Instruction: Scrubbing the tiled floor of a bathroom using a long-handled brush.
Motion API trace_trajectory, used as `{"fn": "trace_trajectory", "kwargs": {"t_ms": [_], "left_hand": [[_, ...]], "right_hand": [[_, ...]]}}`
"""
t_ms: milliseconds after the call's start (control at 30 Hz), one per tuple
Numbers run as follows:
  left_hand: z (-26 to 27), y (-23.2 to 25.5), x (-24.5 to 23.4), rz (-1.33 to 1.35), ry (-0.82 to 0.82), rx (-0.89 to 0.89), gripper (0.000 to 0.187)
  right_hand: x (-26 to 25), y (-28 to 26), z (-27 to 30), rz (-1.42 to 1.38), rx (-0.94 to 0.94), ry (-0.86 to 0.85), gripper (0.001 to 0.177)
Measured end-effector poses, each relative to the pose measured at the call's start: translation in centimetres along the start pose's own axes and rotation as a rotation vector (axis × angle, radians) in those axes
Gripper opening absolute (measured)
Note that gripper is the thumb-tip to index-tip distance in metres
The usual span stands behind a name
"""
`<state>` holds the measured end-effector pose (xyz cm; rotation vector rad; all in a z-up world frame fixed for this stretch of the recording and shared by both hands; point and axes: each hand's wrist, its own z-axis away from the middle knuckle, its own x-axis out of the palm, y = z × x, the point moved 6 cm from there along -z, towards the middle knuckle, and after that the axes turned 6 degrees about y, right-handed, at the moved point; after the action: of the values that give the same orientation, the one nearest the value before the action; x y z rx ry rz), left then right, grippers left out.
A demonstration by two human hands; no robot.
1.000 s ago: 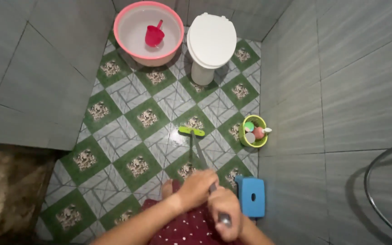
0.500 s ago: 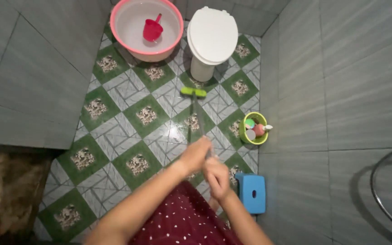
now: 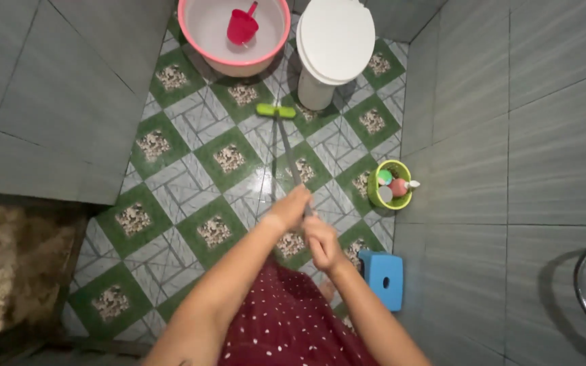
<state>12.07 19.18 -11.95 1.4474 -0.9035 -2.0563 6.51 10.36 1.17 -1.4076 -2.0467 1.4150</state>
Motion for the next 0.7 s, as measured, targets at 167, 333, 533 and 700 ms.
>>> {"fn": "trace_trajectory", "kwargs": {"t_ms": [167,333,533,700], "left_hand": [[4.3,5.7,-7.4,-0.062,0.139,0.108,0.011],[12.2,7.6,-6.3,0.079,0.221,0.179,0.029],[11.0,2.8,-6.2,0.227,0.174,0.238,0.022],[4.4,-6.6,-3.6,0.238,0.19,0.055,0.007]], "right_hand": [[-0.4,-7.2,-4.4,-0.048,-0.05,0.149,0.043],[2.0,-15.0,-3.9,-0.113,-0.092,0.104,0.046],[5.7,-8.8,-1.9,-0.215,-0.115,-0.009,0.041],[6.6,3.8,-1.9,0.032,0.025,-0.076,0.033]]}}
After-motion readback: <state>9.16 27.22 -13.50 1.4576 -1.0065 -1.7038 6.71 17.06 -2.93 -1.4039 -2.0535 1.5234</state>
